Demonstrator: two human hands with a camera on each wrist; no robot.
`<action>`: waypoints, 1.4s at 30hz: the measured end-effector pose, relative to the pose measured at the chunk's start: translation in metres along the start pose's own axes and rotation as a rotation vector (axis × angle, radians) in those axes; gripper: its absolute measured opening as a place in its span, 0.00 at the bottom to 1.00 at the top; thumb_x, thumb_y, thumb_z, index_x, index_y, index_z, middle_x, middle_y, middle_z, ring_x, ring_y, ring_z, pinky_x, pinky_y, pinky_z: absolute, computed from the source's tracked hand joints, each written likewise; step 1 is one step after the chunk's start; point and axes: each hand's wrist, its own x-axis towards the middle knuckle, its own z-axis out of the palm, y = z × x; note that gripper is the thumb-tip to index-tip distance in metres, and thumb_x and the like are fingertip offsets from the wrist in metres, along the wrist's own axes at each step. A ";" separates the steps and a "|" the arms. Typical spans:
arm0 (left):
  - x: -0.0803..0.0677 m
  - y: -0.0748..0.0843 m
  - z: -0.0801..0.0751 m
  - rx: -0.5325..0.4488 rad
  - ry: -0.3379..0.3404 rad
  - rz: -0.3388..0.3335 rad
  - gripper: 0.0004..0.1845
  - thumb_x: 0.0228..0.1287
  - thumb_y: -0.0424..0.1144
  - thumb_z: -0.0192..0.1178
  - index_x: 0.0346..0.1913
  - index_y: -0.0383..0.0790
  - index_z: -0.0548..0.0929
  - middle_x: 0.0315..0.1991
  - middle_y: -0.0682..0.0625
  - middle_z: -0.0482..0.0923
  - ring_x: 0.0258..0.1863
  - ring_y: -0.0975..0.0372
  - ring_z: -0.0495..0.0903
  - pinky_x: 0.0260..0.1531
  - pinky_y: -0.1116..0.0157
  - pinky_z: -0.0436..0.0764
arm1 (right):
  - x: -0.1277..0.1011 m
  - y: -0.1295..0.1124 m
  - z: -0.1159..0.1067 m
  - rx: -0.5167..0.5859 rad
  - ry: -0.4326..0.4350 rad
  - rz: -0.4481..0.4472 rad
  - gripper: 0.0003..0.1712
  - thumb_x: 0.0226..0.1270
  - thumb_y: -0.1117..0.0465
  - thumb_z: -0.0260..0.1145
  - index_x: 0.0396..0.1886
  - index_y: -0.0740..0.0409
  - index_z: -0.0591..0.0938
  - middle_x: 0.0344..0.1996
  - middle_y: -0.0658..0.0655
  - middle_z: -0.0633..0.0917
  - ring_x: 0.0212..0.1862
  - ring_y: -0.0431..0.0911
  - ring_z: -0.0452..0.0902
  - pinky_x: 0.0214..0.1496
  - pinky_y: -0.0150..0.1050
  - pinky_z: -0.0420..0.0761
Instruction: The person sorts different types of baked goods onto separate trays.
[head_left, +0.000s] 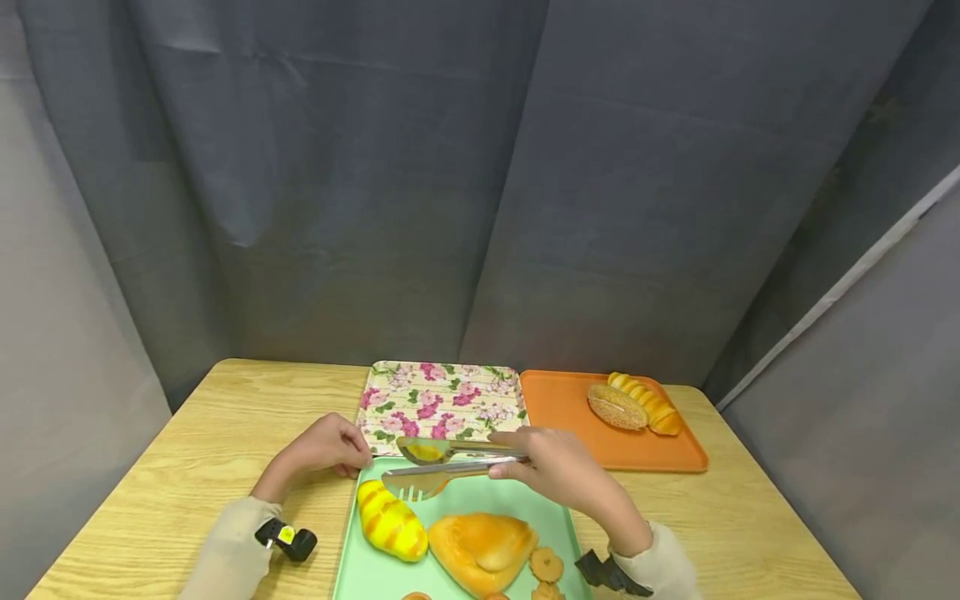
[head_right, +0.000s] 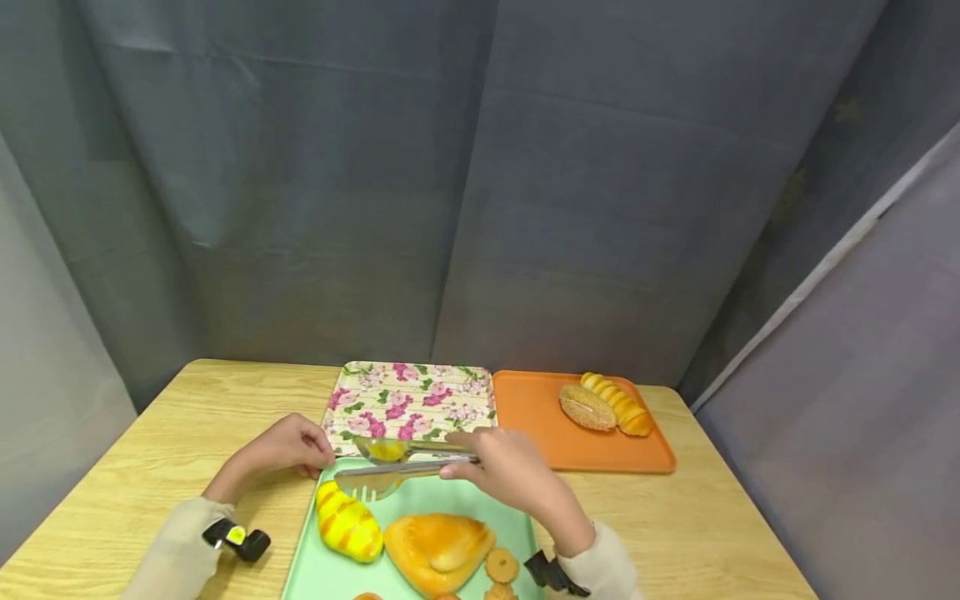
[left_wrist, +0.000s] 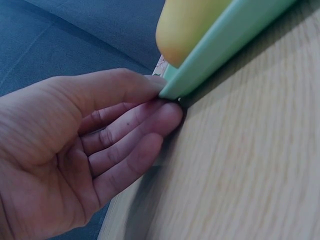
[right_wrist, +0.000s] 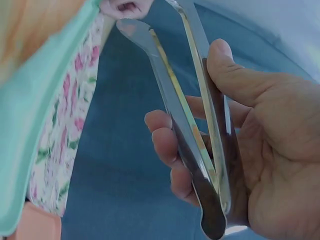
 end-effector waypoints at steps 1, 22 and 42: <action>0.000 0.001 0.000 0.000 0.000 -0.002 0.05 0.57 0.35 0.74 0.31 0.35 0.90 0.25 0.47 0.86 0.22 0.62 0.83 0.26 0.63 0.85 | 0.000 -0.002 0.002 -0.011 -0.014 -0.003 0.29 0.69 0.40 0.64 0.62 0.50 0.84 0.44 0.50 0.90 0.28 0.36 0.78 0.29 0.32 0.74; 0.001 0.002 0.000 -0.002 -0.003 -0.017 0.05 0.57 0.34 0.74 0.31 0.35 0.90 0.25 0.48 0.86 0.21 0.62 0.82 0.26 0.62 0.85 | 0.004 -0.017 0.023 -0.001 -0.139 0.002 0.25 0.72 0.39 0.62 0.34 0.56 0.87 0.23 0.47 0.84 0.20 0.31 0.67 0.24 0.28 0.65; -0.001 0.001 0.001 0.011 0.001 -0.026 0.05 0.58 0.35 0.73 0.31 0.35 0.90 0.25 0.47 0.87 0.22 0.62 0.83 0.26 0.63 0.85 | 0.004 -0.019 0.024 -0.153 0.031 -0.087 0.23 0.71 0.41 0.65 0.20 0.49 0.77 0.13 0.40 0.54 0.16 0.33 0.44 0.19 0.28 0.44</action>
